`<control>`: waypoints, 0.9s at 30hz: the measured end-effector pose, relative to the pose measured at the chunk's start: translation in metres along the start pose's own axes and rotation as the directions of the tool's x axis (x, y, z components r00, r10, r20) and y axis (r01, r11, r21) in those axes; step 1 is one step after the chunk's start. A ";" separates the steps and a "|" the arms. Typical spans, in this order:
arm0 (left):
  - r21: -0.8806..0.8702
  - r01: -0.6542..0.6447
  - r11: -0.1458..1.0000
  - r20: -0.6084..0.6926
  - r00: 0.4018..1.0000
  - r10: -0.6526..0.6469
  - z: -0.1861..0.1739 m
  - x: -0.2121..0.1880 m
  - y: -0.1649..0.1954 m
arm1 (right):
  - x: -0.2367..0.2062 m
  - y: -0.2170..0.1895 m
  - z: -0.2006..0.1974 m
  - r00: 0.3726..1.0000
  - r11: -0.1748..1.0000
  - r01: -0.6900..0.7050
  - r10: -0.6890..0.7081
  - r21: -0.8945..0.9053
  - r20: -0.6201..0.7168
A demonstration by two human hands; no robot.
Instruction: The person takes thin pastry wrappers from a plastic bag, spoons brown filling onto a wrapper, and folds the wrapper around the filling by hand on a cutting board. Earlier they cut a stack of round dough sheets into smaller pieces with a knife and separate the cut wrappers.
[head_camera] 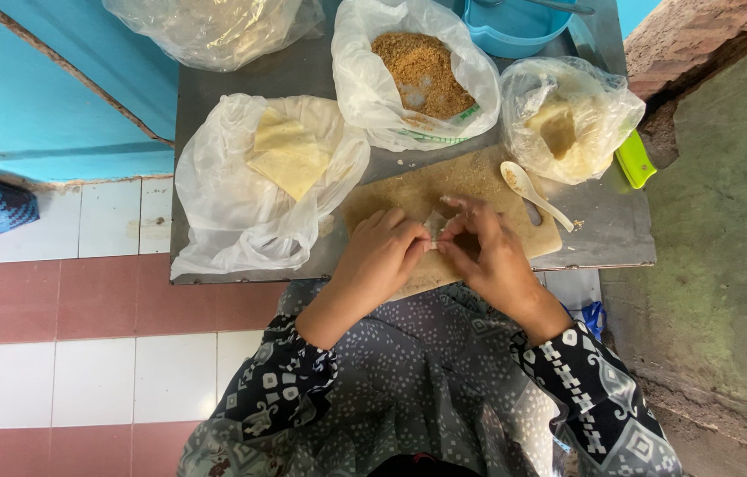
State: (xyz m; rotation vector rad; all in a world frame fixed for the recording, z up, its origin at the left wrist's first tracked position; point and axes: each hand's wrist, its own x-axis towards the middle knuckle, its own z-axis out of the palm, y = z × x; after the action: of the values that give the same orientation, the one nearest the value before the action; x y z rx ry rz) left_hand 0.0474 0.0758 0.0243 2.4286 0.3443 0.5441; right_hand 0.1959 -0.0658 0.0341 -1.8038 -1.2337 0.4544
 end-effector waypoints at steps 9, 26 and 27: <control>-0.065 0.134 0.989 0.038 0.991 -0.131 0.005 0.020 -0.002 | 0.004 0.004 0.001 0.955 0.930 0.282 -0.296 -0.235 -0.029; 0.074 0.182 0.980 0.121 0.974 -0.190 -0.002 0.021 -0.006 | 0.014 -0.002 -0.003 0.999 0.993 -0.054 0.053 0.104 0.008; 0.065 0.200 0.978 0.118 0.971 -0.206 -0.001 0.025 -0.006 | 0.016 -0.003 -0.003 0.995 0.991 -0.099 0.097 0.096 0.024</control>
State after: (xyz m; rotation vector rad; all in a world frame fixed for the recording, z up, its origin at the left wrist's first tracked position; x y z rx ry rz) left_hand 0.0686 0.0902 0.0282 2.4277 0.5534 0.2961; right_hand 0.2031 -0.0524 0.0412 -1.7861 -1.1208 0.5788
